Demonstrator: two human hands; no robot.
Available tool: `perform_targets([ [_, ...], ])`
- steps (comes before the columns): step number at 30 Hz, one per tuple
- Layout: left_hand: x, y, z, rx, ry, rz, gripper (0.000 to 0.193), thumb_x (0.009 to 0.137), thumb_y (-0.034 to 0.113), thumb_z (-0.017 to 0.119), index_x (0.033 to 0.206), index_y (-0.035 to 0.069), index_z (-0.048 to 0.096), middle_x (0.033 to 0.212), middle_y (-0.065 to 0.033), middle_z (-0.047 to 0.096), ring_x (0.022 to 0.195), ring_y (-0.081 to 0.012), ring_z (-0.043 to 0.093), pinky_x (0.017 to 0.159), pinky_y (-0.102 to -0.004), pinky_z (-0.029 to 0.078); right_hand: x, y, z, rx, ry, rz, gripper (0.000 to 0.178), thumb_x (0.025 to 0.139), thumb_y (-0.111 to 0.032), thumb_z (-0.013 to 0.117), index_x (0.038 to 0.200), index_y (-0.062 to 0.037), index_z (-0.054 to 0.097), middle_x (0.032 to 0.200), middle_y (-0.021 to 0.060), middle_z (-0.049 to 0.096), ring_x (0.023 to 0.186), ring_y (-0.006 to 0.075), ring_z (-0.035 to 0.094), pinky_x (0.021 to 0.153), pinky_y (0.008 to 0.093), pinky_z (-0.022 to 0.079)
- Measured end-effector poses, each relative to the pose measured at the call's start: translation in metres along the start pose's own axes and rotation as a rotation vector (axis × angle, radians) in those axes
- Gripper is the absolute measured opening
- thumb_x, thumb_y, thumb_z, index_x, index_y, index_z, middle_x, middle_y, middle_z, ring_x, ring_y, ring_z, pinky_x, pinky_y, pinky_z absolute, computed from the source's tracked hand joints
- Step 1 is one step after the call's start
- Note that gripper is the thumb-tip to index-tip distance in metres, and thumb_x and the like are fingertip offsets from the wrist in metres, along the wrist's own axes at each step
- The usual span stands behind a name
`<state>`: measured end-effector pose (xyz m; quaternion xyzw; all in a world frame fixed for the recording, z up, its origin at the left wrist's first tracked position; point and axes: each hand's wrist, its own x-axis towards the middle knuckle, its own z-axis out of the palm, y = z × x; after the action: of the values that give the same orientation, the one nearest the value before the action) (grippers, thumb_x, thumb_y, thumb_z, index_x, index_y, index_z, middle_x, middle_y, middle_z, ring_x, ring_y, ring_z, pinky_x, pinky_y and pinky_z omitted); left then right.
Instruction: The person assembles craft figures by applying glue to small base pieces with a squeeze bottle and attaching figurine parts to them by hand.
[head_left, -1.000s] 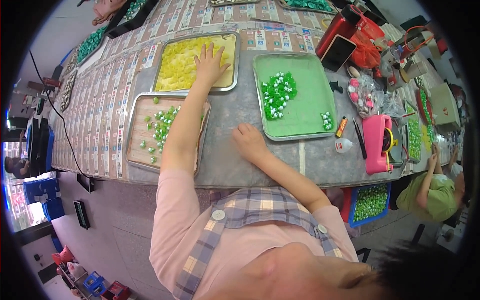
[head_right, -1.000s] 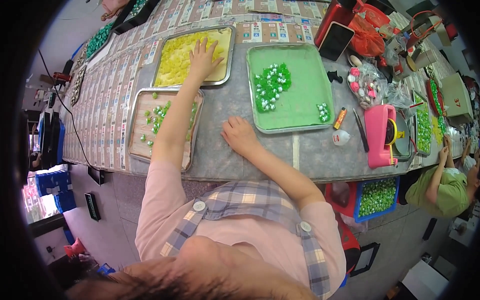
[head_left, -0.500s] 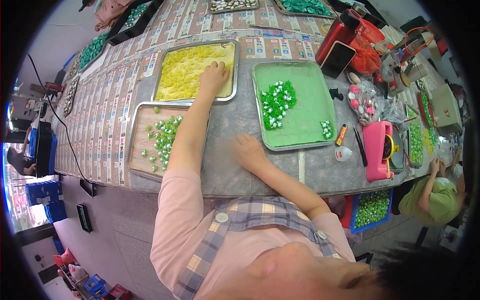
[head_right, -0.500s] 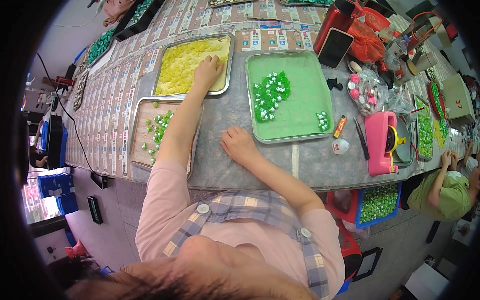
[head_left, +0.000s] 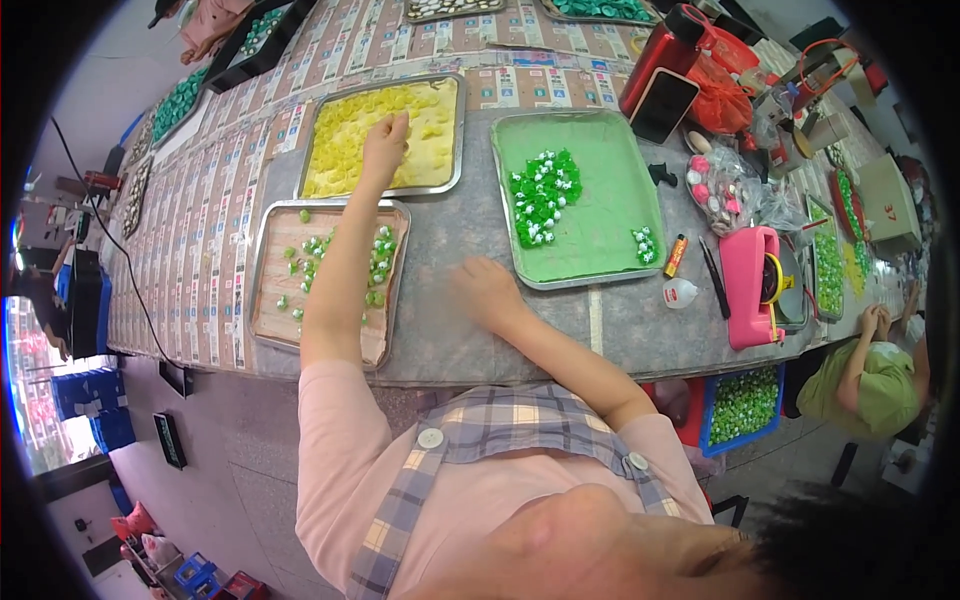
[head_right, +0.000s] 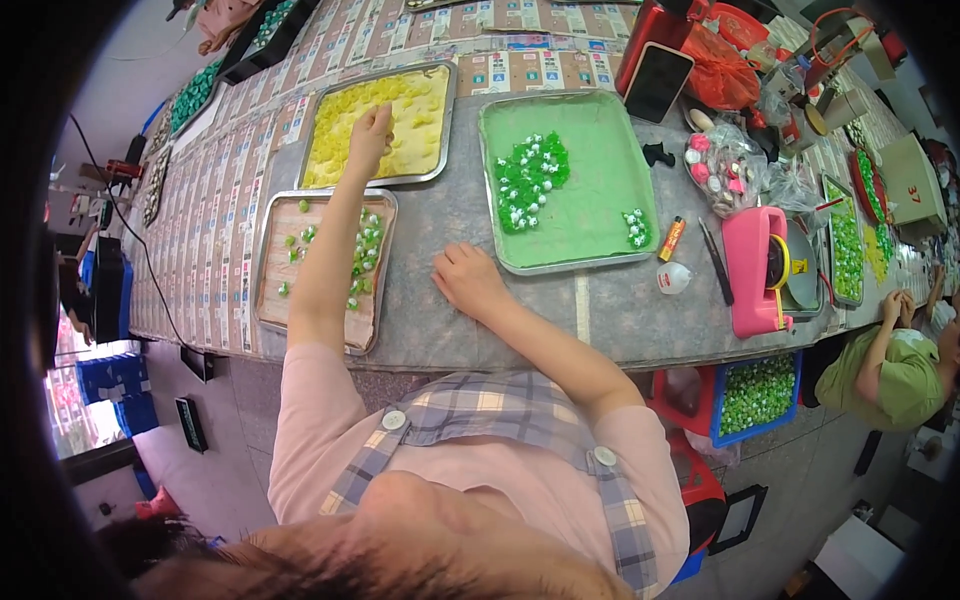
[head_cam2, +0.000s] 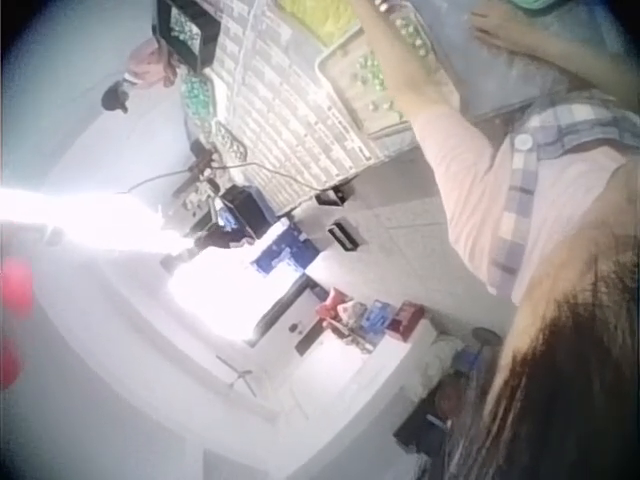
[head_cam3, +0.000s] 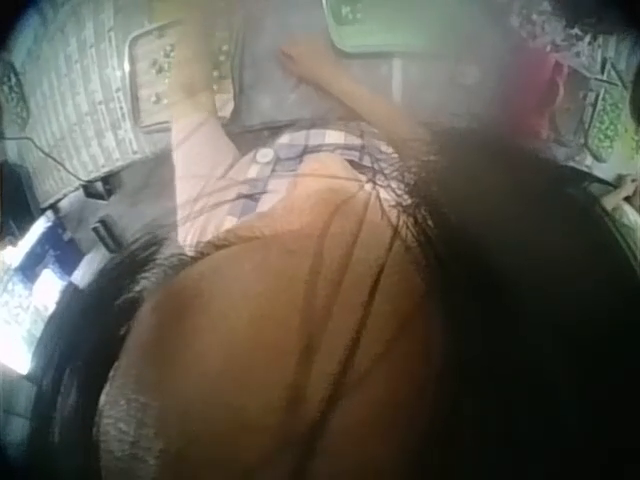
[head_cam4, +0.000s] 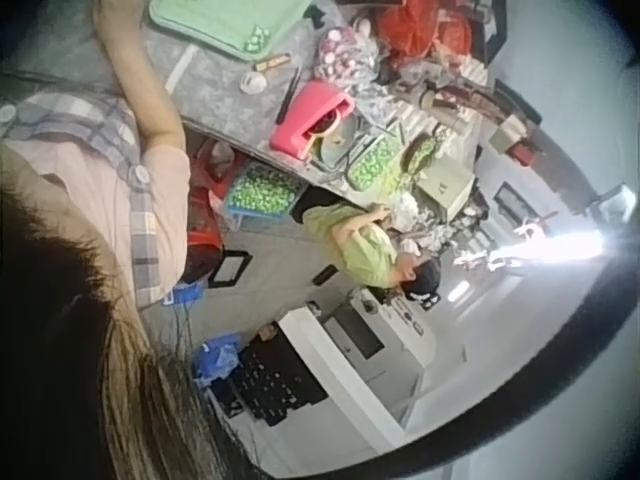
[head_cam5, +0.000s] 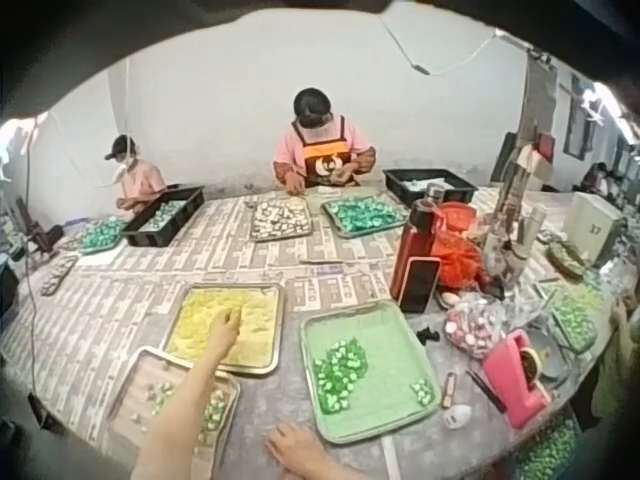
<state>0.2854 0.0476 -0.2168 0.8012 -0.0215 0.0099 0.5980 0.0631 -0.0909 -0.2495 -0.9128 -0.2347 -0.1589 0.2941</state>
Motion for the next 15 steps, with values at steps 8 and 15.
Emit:
perform_targets([
  [8,-0.171,0.006,0.033,0.195,-0.149,0.069,0.028,0.077,0.028,0.052,0.068,0.002,0.048,0.058,-0.0064,0.048,0.051,-0.0199,0.045,0.050,-0.0312,0.037,0.000,0.004,-0.008,0.463,0.196,0.322,0.009,0.075,-0.011,0.050,0.077,-0.0026,0.048,0.074,0.0124,0.049,0.072,0.0312,0.048,0.062,0.0364,0.039],
  [15,-0.195,-0.005,0.029,0.571,-0.049,0.453,0.015,0.070,0.016,0.059,0.073,0.003,0.053,0.076,-0.0086,0.050,0.070,-0.0257,0.047,0.062,-0.0332,0.038,-0.003,0.008,-0.002,0.713,0.264,0.371,0.027,0.085,-0.015,0.038,0.105,0.0016,0.042,0.099,0.0154,0.048,0.092,0.0250,0.049,0.079,0.0305,0.038],
])
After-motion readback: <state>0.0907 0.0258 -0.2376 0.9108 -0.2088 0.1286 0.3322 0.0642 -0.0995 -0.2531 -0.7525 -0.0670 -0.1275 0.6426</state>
